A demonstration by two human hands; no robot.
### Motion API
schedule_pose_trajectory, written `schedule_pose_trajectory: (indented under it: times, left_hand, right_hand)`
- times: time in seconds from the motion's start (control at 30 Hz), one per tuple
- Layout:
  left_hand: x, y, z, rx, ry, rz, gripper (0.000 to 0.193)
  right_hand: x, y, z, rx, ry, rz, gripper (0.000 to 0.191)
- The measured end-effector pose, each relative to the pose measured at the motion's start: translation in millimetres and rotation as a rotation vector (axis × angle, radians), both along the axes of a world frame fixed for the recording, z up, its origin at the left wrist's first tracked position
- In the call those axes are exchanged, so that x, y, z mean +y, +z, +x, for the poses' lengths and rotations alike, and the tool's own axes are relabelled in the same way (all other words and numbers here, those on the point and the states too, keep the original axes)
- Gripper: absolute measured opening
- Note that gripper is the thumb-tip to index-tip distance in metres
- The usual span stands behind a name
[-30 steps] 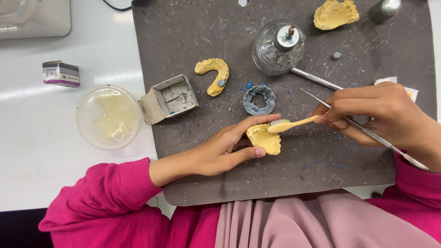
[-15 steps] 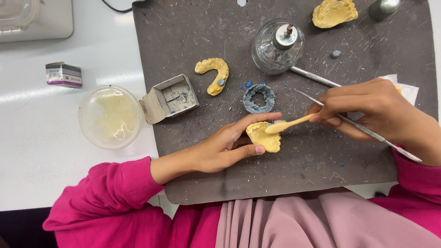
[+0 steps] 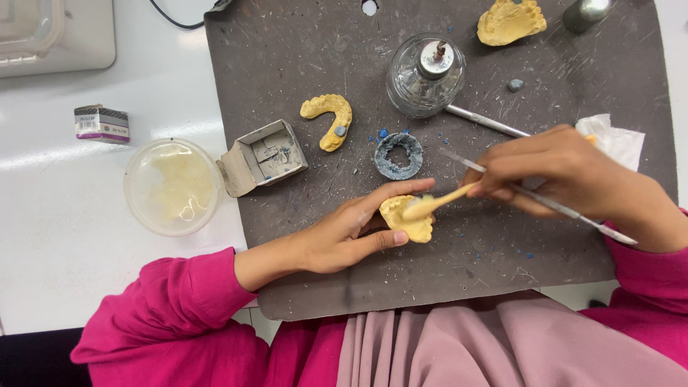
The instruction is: The person holds a yellow dental impression model on a bench and uses a metal probe to pick and scrape small blue wax pieces off the teeth, occasionally repositioning the model and brushing it with a toothbrush.
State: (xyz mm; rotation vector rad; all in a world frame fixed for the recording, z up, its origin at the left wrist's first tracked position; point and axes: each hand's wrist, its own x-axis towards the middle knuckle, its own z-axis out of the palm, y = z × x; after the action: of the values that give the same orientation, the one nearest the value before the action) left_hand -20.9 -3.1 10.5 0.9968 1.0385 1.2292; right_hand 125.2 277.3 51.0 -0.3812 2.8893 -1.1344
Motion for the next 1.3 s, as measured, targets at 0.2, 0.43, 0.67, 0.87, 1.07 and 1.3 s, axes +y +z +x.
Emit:
schedule_pose_trajectory:
  times: [0.2, 0.43, 0.67, 0.87, 1.07, 1.3]
  left_hand:
    - [3, 0, 0, -0.141, 0.074, 0.037, 0.062]
    - [4, 2, 4, 0.192, 0.232, 0.089, 0.045]
    - [2, 0, 6, 0.452, 0.382, 0.159, 0.057]
    - [1, -3, 10, 0.477, 0.371, 0.157, 0.052]
    - [1, -1, 11, 0.449, 0.379, 0.092, 0.049]
    - [2, 1, 9, 0.389, 0.355, 0.051, 0.052]
  right_hand:
    - [7, 2, 9, 0.181, -0.305, 0.054, 0.020]
    - [5, -7, 13, 0.063, -0.254, -0.092, 0.031]
    - [-11, -5, 9, 0.003, -0.084, -0.202, 0.020]
    - [-18, -4, 1, -0.026, 0.057, -0.193, 0.015]
    - [-17, -7, 4, 0.077, 0.013, -0.187, 0.013]
    - [-16, -6, 2, 0.014, -0.038, -0.201, 0.020]
